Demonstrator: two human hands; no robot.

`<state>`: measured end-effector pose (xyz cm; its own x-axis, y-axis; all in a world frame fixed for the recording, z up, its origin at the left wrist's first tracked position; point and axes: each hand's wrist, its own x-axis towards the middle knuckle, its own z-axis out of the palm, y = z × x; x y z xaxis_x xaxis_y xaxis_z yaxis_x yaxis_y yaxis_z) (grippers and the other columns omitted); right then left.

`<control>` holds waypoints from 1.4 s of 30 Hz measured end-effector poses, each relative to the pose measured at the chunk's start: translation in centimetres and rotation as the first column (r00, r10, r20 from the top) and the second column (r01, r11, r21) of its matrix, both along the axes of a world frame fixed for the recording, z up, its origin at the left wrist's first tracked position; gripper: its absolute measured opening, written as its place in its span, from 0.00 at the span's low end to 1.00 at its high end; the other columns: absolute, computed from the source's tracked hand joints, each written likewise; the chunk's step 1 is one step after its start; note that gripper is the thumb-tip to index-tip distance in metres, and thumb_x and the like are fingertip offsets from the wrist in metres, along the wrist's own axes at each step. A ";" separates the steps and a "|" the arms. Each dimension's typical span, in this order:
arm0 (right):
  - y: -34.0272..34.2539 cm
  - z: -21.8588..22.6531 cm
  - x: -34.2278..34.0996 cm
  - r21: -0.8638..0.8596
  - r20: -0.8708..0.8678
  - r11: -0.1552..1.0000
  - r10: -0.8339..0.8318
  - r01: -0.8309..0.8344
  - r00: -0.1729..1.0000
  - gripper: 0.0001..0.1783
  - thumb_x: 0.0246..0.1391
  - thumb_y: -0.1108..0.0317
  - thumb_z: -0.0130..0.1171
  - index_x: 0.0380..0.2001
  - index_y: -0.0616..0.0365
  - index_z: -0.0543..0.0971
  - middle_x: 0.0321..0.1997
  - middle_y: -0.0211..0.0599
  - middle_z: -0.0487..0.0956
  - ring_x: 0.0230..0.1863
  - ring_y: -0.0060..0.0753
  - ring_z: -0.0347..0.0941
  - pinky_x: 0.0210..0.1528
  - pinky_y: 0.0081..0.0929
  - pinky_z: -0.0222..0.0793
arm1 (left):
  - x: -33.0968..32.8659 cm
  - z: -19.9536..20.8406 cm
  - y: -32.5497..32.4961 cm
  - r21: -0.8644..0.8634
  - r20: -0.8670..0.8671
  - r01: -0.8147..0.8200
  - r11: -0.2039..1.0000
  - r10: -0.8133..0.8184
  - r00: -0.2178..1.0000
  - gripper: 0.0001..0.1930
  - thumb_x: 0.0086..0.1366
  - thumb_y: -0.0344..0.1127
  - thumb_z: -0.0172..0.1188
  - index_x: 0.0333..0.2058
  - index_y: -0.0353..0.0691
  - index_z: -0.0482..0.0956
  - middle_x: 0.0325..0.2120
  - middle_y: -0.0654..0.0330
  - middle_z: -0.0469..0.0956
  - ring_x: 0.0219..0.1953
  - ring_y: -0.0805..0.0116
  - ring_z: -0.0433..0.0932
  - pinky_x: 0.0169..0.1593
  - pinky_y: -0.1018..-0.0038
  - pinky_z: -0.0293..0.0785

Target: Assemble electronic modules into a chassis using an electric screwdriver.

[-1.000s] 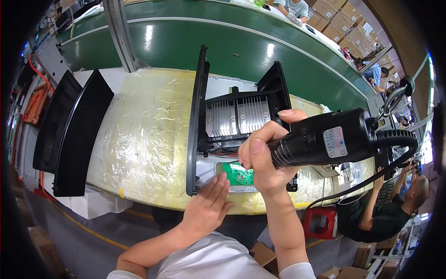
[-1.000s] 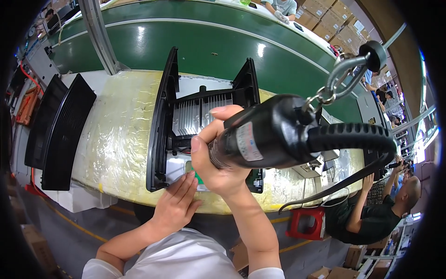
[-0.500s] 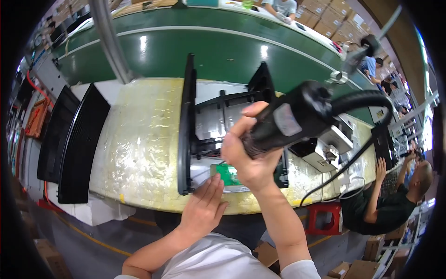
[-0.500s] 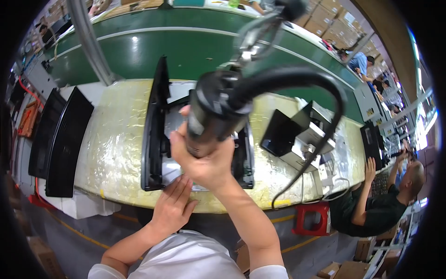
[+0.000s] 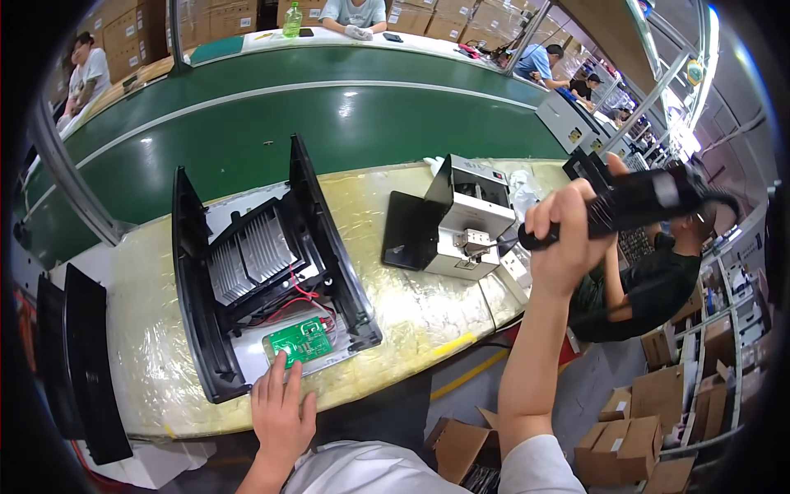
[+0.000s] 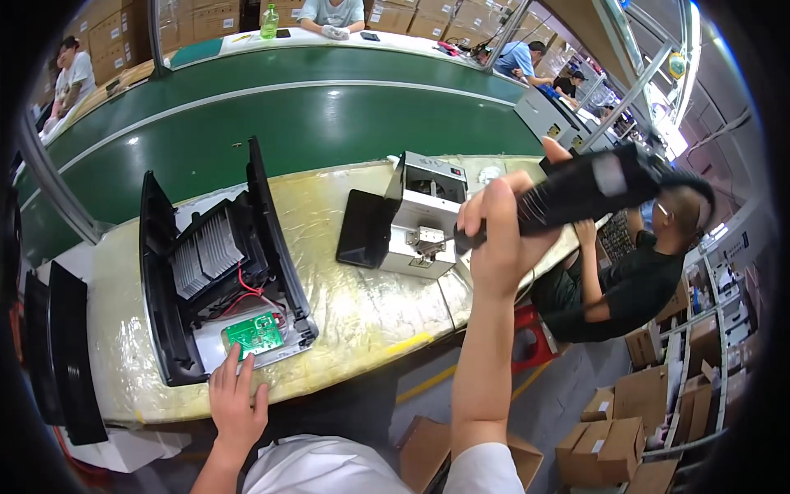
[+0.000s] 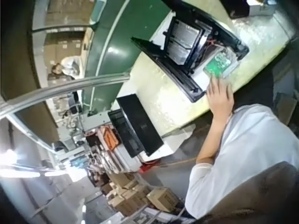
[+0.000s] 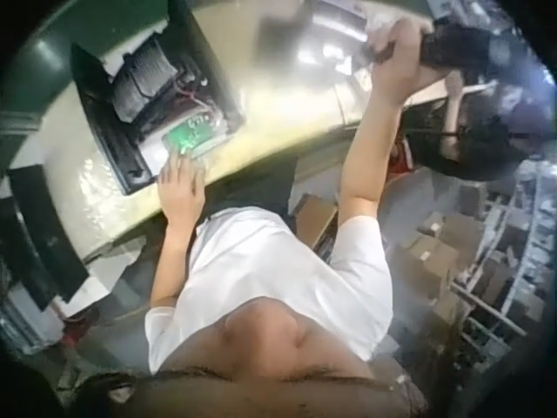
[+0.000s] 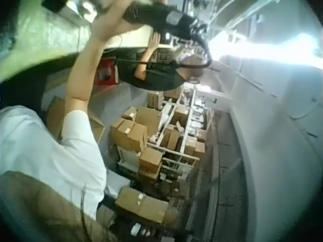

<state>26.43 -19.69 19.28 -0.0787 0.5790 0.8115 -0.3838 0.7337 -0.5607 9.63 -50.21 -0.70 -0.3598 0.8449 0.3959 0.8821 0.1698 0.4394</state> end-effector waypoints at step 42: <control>6.7 -3.1 -0.1 -0.313 0.170 0.912 0.329 -0.266 0.929 0.32 0.57 0.77 0.56 0.65 0.62 0.61 0.20 0.29 0.67 0.12 0.21 0.63 0.16 0.24 0.64 | 0.0 0.0 0.5 0.024 -0.031 -0.047 0.999 0.047 0.998 0.29 0.54 0.27 0.62 0.58 0.34 0.74 0.62 0.44 0.70 0.56 0.43 0.73 0.59 0.54 0.67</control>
<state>26.36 -13.03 16.13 -0.4367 0.7012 0.5636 -0.4067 0.4050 -0.8189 9.63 -49.66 -0.68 -0.3858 0.8178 0.4271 0.8869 0.2012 0.4159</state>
